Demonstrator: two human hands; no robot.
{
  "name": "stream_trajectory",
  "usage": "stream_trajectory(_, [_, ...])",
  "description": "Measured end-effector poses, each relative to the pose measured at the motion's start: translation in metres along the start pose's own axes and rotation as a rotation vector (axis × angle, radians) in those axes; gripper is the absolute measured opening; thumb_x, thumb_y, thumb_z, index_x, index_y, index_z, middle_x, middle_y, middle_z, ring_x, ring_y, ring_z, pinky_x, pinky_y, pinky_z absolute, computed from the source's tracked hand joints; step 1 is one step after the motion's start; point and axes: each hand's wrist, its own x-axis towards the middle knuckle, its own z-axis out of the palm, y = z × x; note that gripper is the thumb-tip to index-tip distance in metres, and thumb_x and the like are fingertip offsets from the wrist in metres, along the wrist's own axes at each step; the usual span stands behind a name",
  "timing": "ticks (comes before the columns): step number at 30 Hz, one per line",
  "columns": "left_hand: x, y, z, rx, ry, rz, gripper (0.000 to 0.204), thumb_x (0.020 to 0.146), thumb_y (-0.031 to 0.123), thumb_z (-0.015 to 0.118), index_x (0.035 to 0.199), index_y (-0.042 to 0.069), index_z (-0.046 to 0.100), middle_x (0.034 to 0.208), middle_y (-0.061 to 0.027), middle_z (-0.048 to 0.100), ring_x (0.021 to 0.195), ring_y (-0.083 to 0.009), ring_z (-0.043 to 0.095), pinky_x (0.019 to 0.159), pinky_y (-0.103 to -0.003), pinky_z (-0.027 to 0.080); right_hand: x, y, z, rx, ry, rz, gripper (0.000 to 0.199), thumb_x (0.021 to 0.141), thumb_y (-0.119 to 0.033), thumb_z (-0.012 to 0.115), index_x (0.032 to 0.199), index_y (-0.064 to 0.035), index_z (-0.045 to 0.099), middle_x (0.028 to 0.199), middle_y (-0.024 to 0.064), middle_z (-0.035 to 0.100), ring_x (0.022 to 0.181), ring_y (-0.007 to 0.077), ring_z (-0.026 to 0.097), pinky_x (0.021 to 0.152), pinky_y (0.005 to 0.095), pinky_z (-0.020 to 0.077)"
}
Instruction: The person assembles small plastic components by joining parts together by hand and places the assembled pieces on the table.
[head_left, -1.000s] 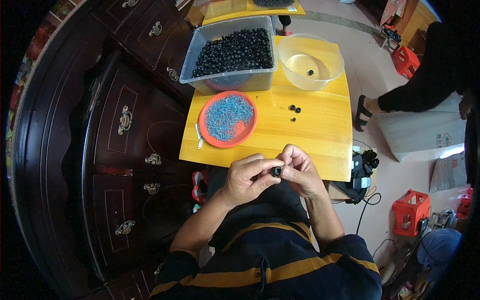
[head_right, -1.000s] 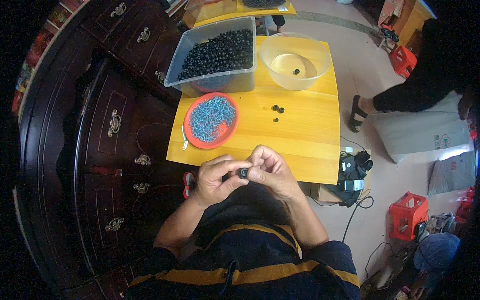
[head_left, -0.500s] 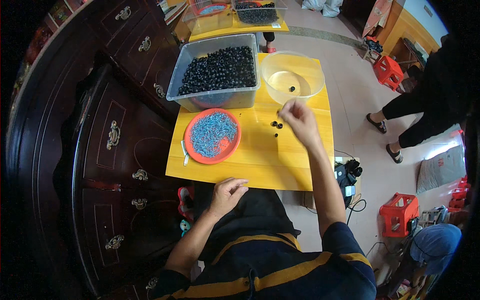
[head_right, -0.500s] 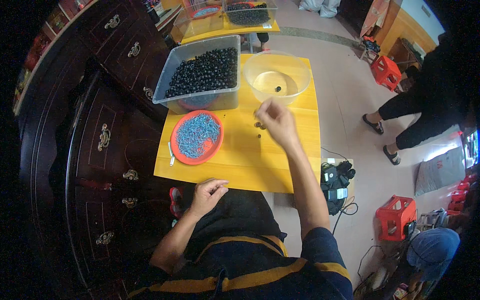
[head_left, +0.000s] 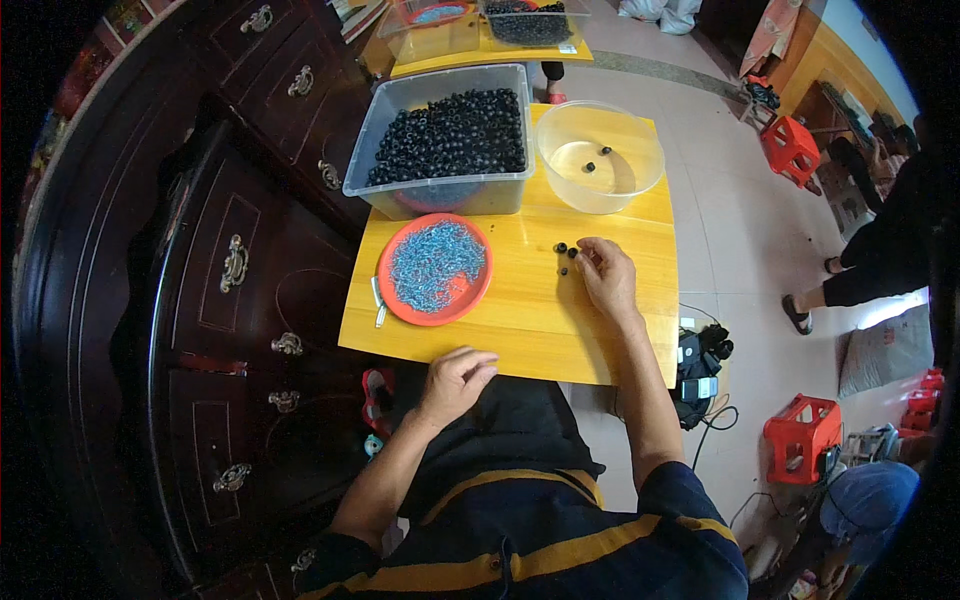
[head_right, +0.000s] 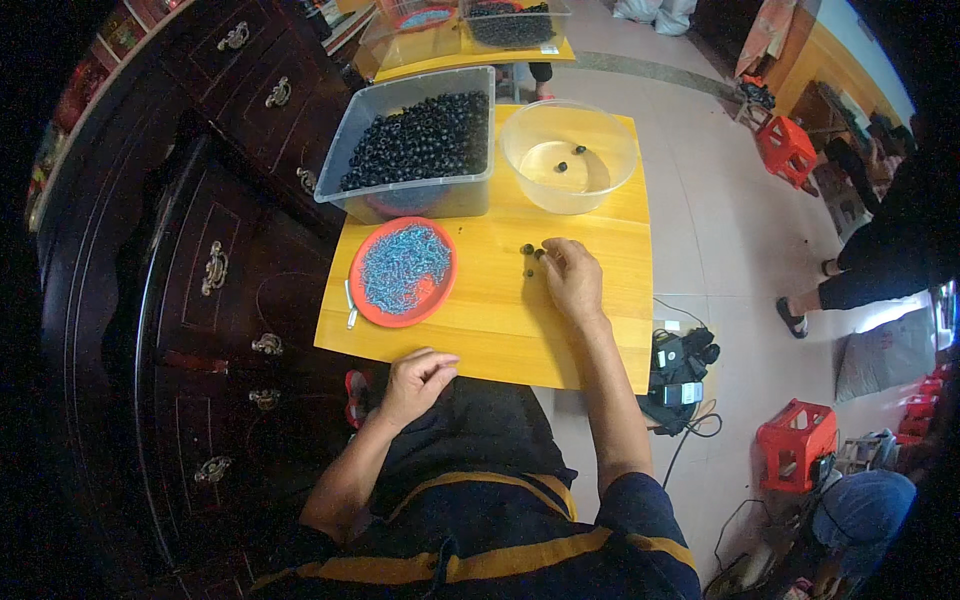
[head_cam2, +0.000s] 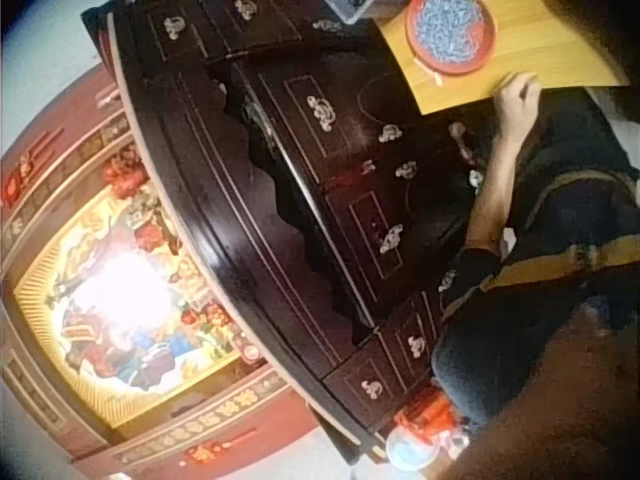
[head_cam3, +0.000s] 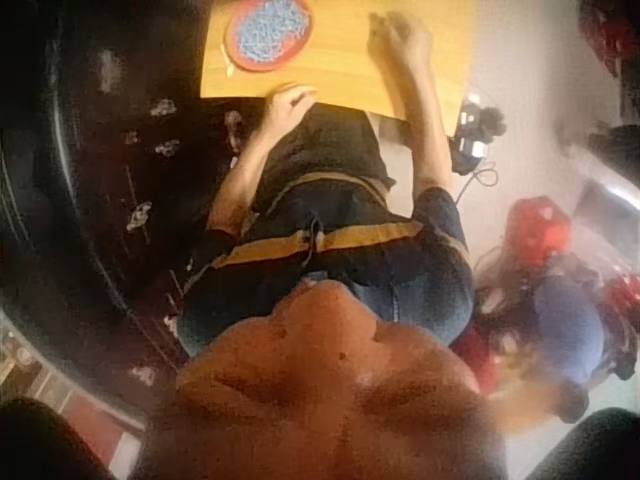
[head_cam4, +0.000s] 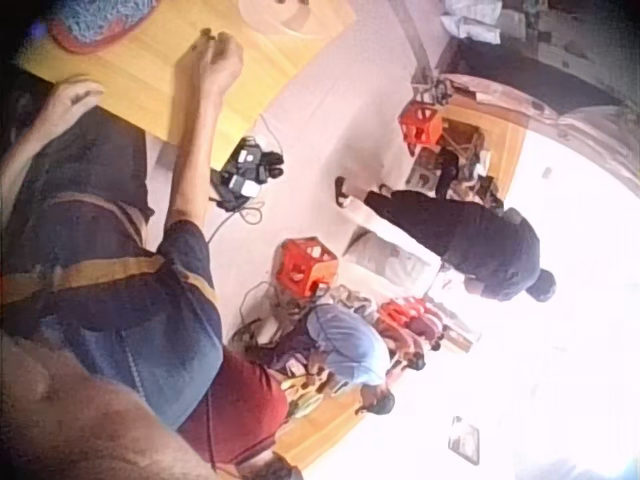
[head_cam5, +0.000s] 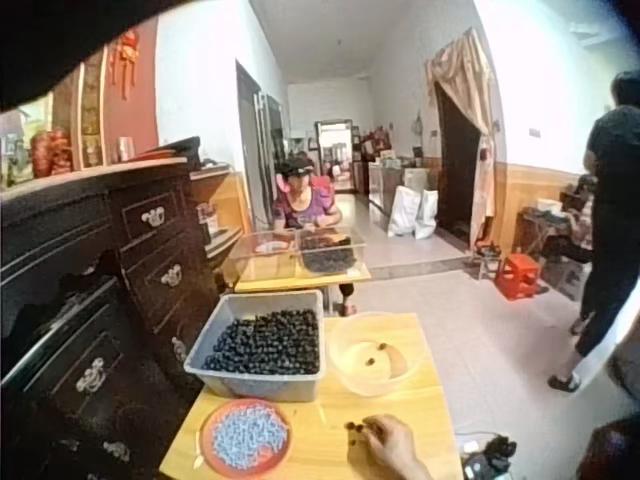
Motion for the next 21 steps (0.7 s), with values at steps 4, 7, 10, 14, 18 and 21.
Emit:
stream_trajectory(4, [0.022,0.012,-0.021,0.104,0.071,-0.007,0.015,0.086,0.006,0.071,0.099,-0.001,0.070,0.081,-0.0126,0.066,0.069,-0.0246,0.066,0.063,-0.034,0.051,-0.003,0.001,0.006,-0.151,-0.015,-0.076,0.022,0.086,-0.008,0.068,0.107,-0.0035,0.070,0.097,0.0160,0.068,0.085,0.0318,0.067,0.077,0.0394,0.0545])
stream_trajectory(7, [0.043,0.010,-0.034,0.270,0.170,0.031,0.017,0.085,0.007,0.071,0.101,0.001,0.070,0.088,-0.0152,0.067,0.077,-0.0322,0.068,0.067,-0.038,0.053,-0.004,0.001,0.006,-0.198,0.006,-0.108,0.021,0.085,-0.008,0.068,0.106,-0.0043,0.071,0.094,0.0166,0.067,0.086,0.0348,0.066,0.077,0.0418,0.0537])
stream_trajectory(10, [0.061,-0.002,-0.042,0.434,0.199,0.059,0.018,0.085,0.008,0.071,0.102,0.002,0.070,0.093,-0.0157,0.068,0.083,-0.0355,0.067,0.071,-0.041,0.054,-0.004,-0.001,0.006,-0.205,0.019,-0.116,0.018,0.084,-0.008,0.068,0.102,-0.0052,0.072,0.091,0.0166,0.066,0.086,0.0355,0.065,0.076,0.0431,0.0529])
stream_trajectory(14, [0.074,-0.010,-0.046,0.562,0.118,0.001,0.018,0.085,0.010,0.071,0.102,0.003,0.071,0.096,-0.0150,0.067,0.087,-0.0369,0.066,0.073,-0.044,0.054,-0.006,-0.003,0.007,-0.200,0.023,-0.139,0.015,0.082,-0.008,0.068,0.097,-0.0067,0.073,0.087,0.0162,0.065,0.083,0.0358,0.064,0.074,0.0442,0.0519])
stream_trajectory(18, [0.084,-0.019,-0.043,0.637,0.039,-0.009,0.019,0.085,0.012,0.071,0.103,0.005,0.071,0.097,-0.0143,0.067,0.088,-0.0363,0.066,0.075,-0.044,0.054,-0.005,0.000,0.007,-0.194,0.035,-0.140,0.011,0.081,-0.008,0.069,0.092,-0.0060,0.071,0.083,0.0151,0.063,0.082,0.0354,0.063,0.072,0.0447,0.0518])
stream_trajectory(21, [0.089,-0.023,-0.039,0.641,0.052,-0.010,0.020,0.085,0.012,0.071,0.104,0.007,0.072,0.097,-0.0136,0.067,0.087,-0.0361,0.066,0.074,-0.045,0.054,-0.005,-0.002,0.006,-0.213,0.037,-0.125,0.012,0.081,-0.010,0.070,0.092,-0.0066,0.070,0.084,0.0139,0.063,0.083,0.0346,0.063,0.073,0.0445,0.0526])
